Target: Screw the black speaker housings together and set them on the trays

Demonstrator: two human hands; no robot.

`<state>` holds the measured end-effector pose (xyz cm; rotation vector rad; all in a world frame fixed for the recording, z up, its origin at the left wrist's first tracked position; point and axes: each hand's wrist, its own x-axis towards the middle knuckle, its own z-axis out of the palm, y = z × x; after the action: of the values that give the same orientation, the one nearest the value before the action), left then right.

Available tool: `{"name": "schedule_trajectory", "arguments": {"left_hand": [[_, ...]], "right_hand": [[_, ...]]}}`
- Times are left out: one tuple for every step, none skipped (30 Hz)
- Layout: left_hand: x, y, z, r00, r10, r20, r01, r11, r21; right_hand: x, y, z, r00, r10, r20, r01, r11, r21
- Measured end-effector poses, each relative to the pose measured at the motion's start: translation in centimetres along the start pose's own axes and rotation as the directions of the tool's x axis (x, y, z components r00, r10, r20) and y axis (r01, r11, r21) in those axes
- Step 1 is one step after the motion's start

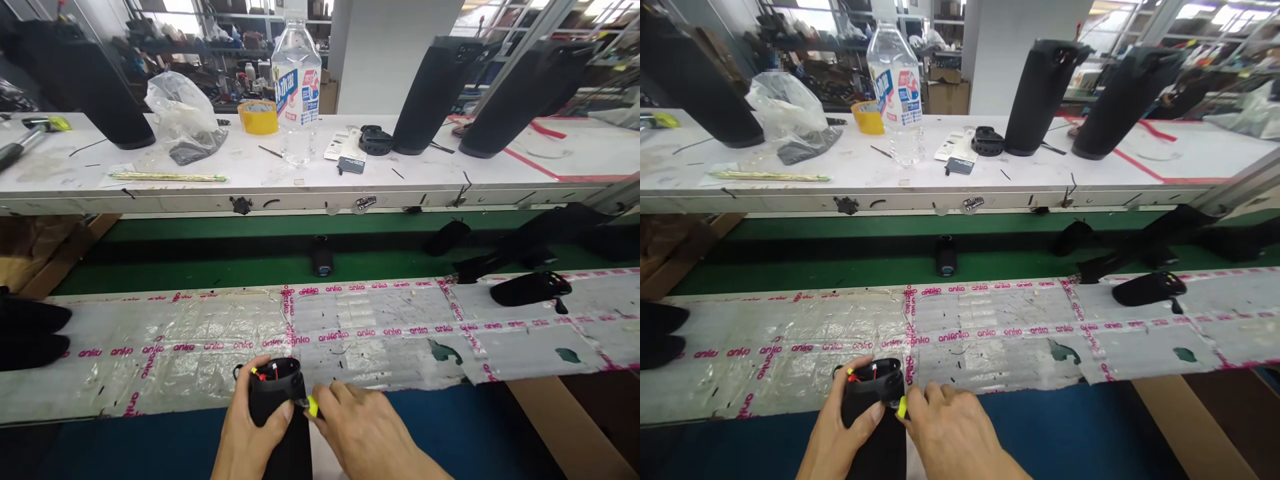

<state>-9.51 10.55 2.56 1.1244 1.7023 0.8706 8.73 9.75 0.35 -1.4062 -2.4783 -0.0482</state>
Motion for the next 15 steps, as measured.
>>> {"name": "schedule_trajectory", "arguments": {"left_hand": [[0.2,-0.2,-0.1,0.999,0.007,0.044,-0.005,0.999,-0.047],[0.4,-0.4,-0.3,0.996,0.013,0.088,-0.004,0.996,-0.091],[0.6,-0.6,-0.4,0.992,0.013,0.126,0.003,0.992,-0.128],[0.7,-0.7,-0.5,0.988,0.013,0.153,0.011,0.987,-0.158],[0.8,-0.9,-0.6,0.985,0.011,0.17,0.019,0.984,-0.179],[0.9,-1.0,-0.7,0.984,0.012,0.178,0.023,0.981,-0.19],[0.9,-1.0,-0.8,0.984,0.012,0.179,0.023,0.982,-0.189],[0.9,-1.0,-0.8,0.984,0.012,0.178,0.021,0.984,-0.179],[0.8,-1.0,-0.8,0.984,0.011,0.178,0.019,0.985,-0.169],[0.8,-1.0,-0.8,0.983,0.011,0.182,0.019,0.987,-0.16],[0.8,-1.0,-0.8,0.982,0.009,0.189,0.02,0.988,-0.154],[0.7,-1.0,-0.8,0.98,0.01,0.196,0.02,0.988,-0.151],[0.7,-0.9,-0.7,0.979,0.01,0.203,0.021,0.989,-0.148],[0.7,-0.9,-0.7,0.979,0.009,0.205,0.02,0.99,-0.143],[0.7,-0.9,-0.6,0.979,0.007,0.201,0.02,0.991,-0.133]], "right_hand": [[0.0,0.4,0.0,1.0,-0.004,-0.015,0.004,0.999,0.036],[0.0,0.7,-0.1,1.0,-0.005,-0.024,0.006,0.999,0.054],[0.0,1.1,-0.2,1.0,-0.007,-0.028,0.008,0.999,0.052],[0.0,1.3,-0.4,0.999,-0.011,-0.031,0.012,0.999,0.036],[0.1,1.5,-0.6,0.999,-0.018,-0.031,0.019,1.0,0.015],[0.2,1.7,-0.7,0.999,-0.032,-0.025,0.032,0.999,-0.005],[0.3,1.8,-0.8,0.999,-0.049,-0.012,0.049,0.999,-0.016],[0.4,1.8,-0.9,0.998,-0.065,0.004,0.065,0.998,-0.021],[0.5,1.9,-1.0,0.997,-0.078,0.024,0.078,0.997,-0.021],[0.6,1.9,-1.0,0.995,-0.089,0.038,0.09,0.996,-0.021],[0.6,1.9,-1.0,0.994,-0.097,0.047,0.098,0.995,-0.022],[0.6,1.9,-0.9,0.994,-0.099,0.05,0.101,0.995,-0.025],[0.6,1.9,-0.9,0.994,-0.101,0.051,0.103,0.994,-0.027],[0.5,2.0,-0.8,0.993,-0.103,0.052,0.104,0.994,-0.031],[0.5,2.0,-0.8,0.993,-0.102,0.053,0.105,0.994,-0.039]]}}
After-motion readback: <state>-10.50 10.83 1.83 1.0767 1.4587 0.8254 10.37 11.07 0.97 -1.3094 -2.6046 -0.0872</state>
